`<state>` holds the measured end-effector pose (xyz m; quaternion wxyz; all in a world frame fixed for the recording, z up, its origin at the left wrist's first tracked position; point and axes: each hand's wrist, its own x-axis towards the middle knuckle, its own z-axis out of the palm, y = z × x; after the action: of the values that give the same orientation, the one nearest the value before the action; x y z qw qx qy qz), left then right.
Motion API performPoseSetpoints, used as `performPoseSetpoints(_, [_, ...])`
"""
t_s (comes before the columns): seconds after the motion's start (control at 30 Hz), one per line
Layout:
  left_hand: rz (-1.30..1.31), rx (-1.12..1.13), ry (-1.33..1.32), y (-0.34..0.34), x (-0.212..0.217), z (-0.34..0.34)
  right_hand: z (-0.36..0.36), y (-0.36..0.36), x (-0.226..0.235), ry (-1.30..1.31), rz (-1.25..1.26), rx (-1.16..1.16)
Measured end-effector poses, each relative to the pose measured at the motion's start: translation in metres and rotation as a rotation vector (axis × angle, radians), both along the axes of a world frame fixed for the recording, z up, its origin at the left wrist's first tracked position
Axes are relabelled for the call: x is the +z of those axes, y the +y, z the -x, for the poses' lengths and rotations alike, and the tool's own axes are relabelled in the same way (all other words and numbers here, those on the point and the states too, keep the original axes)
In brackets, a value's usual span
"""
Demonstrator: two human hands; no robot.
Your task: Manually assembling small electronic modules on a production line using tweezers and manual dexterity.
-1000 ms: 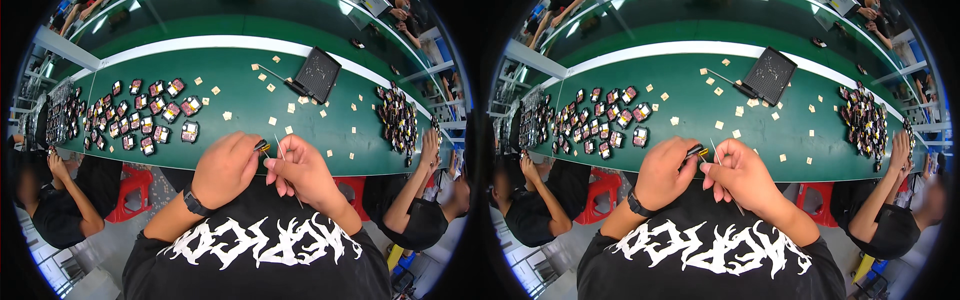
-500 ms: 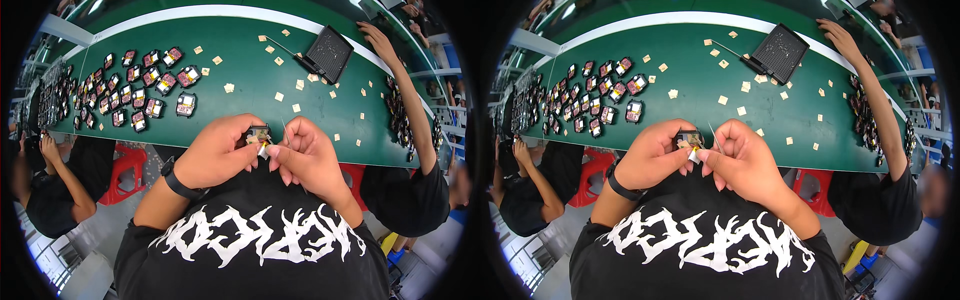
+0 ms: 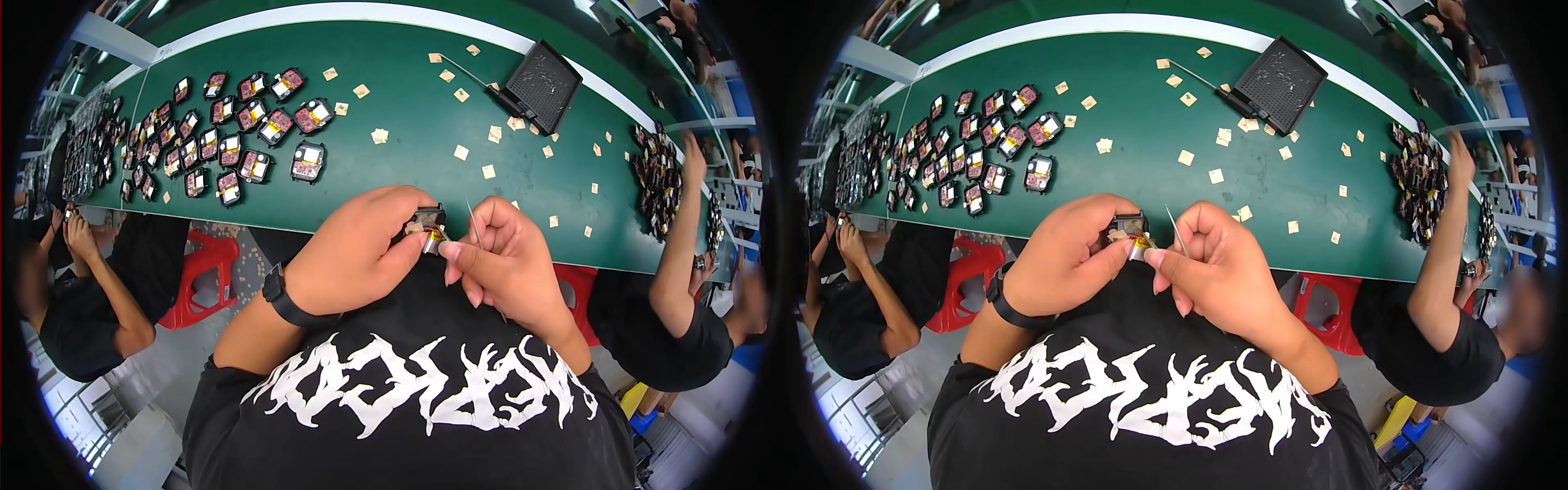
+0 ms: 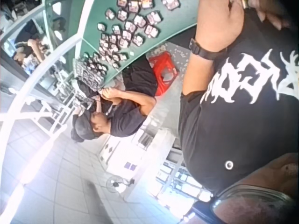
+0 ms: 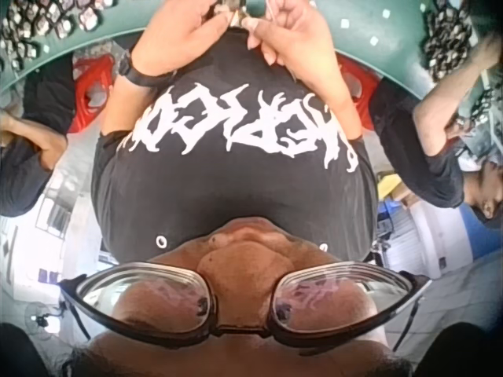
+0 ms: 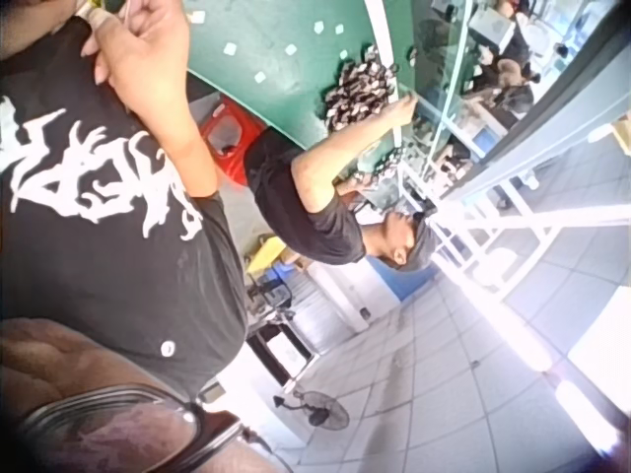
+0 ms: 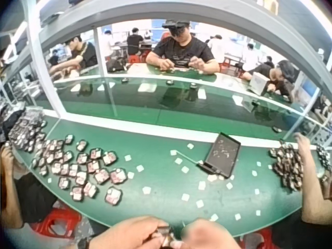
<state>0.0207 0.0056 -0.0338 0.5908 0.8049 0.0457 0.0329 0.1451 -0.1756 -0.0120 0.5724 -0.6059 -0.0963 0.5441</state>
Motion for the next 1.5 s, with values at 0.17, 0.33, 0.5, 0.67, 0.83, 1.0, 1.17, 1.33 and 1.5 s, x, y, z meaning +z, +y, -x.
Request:
performPoseSetpoints(0.17, [0.404,-0.046,0.27,0.0,-0.002,0.004,0.003,-0.008,-0.008,-0.059,-0.095,0.077])
performPoseSetpoints(0.33, [0.652,-0.091,0.424,0.003,0.0,0.007,0.003,-0.02,-0.023,-0.249,-0.292,0.03])
performPoseSetpoints(0.5, [0.796,-0.029,0.356,-0.007,-0.006,0.007,0.006,-0.011,-0.018,-0.903,-0.25,0.215])
performPoseSetpoints(0.67, [0.764,-0.016,0.401,-0.007,0.006,0.003,-0.001,-0.013,-0.02,-1.033,-0.258,0.217])
performPoseSetpoints(0.83, [0.715,-0.042,0.409,-0.005,0.004,0.005,0.004,-0.01,-0.011,-0.71,-0.129,0.14])
performPoseSetpoints(1.0, [0.523,-0.06,0.32,-0.007,-0.001,0.006,0.005,-0.012,-0.015,-0.597,-0.114,0.104])
performPoseSetpoints(1.17, [0.109,-0.047,0.071,-0.013,-0.009,0.004,0.001,-0.008,-0.014,-0.87,-0.163,0.145])
performPoseSetpoints(1.33, [0.085,-0.039,0.034,-0.016,-0.009,0.001,0.0,-0.004,-0.022,-0.949,-0.263,0.085])
performPoseSetpoints(1.5, [0.136,-0.053,0.114,-0.016,-0.005,0.0,0.001,-0.004,-0.028,-0.812,-0.215,0.075])
